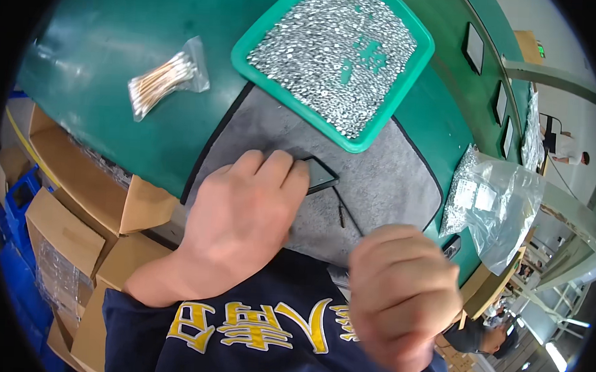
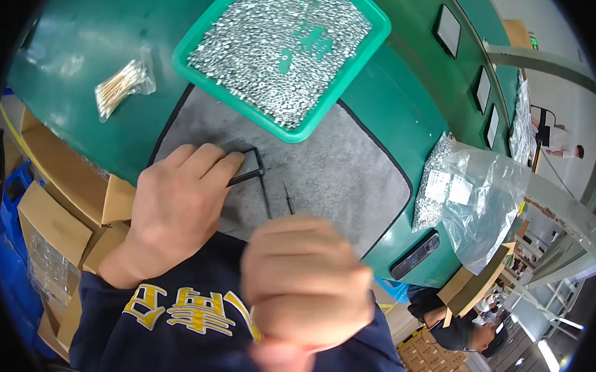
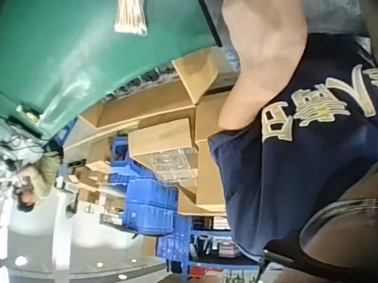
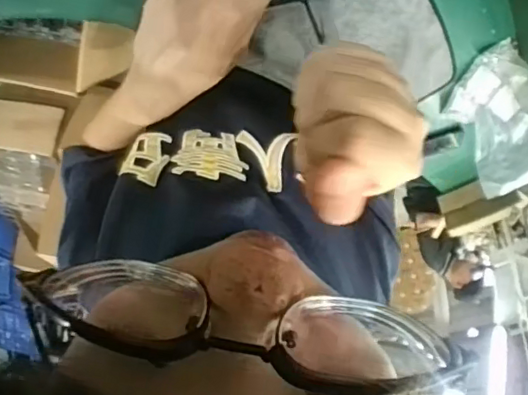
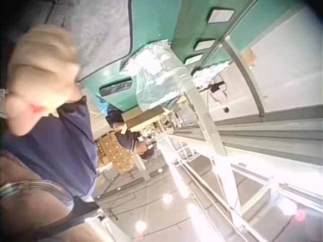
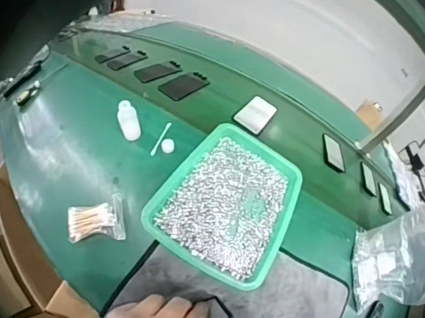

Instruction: Manually assemble electronic housings by picking and fastening small screws with a screwdriver.

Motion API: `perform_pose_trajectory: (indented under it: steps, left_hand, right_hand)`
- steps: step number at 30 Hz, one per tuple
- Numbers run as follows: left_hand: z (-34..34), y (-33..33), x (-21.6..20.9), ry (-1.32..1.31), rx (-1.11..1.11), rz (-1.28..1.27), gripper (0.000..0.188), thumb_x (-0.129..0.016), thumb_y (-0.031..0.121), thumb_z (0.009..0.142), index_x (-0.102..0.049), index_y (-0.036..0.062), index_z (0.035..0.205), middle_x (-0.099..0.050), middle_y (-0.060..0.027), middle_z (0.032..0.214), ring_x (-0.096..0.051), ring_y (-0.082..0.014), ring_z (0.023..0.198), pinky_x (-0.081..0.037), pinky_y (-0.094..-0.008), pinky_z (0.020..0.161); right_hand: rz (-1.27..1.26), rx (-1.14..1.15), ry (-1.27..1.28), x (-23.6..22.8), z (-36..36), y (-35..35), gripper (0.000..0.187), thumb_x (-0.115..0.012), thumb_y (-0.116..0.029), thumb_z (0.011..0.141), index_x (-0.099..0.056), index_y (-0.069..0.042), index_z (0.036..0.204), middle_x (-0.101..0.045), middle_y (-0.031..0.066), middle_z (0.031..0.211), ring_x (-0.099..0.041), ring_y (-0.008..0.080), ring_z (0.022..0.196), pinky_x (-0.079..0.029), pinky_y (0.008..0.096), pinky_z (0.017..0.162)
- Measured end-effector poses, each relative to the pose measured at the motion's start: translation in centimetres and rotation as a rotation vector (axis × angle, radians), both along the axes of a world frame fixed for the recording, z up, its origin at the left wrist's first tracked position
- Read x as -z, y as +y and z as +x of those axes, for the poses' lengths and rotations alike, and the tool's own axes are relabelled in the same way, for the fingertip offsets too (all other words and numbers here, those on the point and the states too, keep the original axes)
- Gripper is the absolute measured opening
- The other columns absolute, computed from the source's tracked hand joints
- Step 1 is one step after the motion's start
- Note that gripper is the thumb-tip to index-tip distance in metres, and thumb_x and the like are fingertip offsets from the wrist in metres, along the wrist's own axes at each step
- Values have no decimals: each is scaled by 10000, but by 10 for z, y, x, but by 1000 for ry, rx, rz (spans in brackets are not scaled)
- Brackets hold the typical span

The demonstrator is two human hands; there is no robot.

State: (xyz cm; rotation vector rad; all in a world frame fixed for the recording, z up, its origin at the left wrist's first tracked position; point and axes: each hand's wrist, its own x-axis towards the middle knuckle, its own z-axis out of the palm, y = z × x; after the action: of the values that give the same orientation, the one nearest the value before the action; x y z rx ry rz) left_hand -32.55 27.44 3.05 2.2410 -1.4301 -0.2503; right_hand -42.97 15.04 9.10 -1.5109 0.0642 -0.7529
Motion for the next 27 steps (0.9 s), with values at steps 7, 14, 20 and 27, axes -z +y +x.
perform_pose_trajectory:
  steps: [7, 14, 20, 27]
  left_hand:
    - [-2, -4, -1, -31, -12, -11, 324, -669, 61, 797, -700, 67, 1119, -593, -41, 976, -533, -218, 733, -463, -326, 603]
    - [-6, -8, -2, -75, -46, 52, 361, -688, 74, 783, -725, 95, 1142, -610, -5, 995, -521, -187, 711, -449, -307, 585]
    - [-2, -7, -4, -51, -46, 60, 358, -691, 77, 776, -739, 107, 1129, -620, 6, 988, -530, -178, 706, -451, -301, 575]
    - [-3, -8, -3, -33, -62, 45, 366, -689, 81, 773, -744, 112, 1133, -628, 9, 984, -540, -175, 711, -455, -301, 573]
  right_hand:
    - [-313, -30, 43, -2, 23, 26, 389, -672, -158, 928, -507, -106, 580, -442, 3, 618, -344, 172, 473, -316, 300, 465]
    - [-284, -92, 25, 1, 20, 17, 408, -653, -152, 942, -479, -111, 575, -414, -5, 607, -303, 166, 466, -287, 304, 455]
    - [-243, -63, 25, -2, 21, 17, 418, -640, -145, 959, -466, -115, 581, -412, -3, 613, -302, 161, 468, -284, 297, 453]
    - [-217, -128, 56, -4, 19, 12, 412, -635, -137, 974, -474, -113, 596, -405, -3, 619, -298, 156, 474, -279, 297, 450]
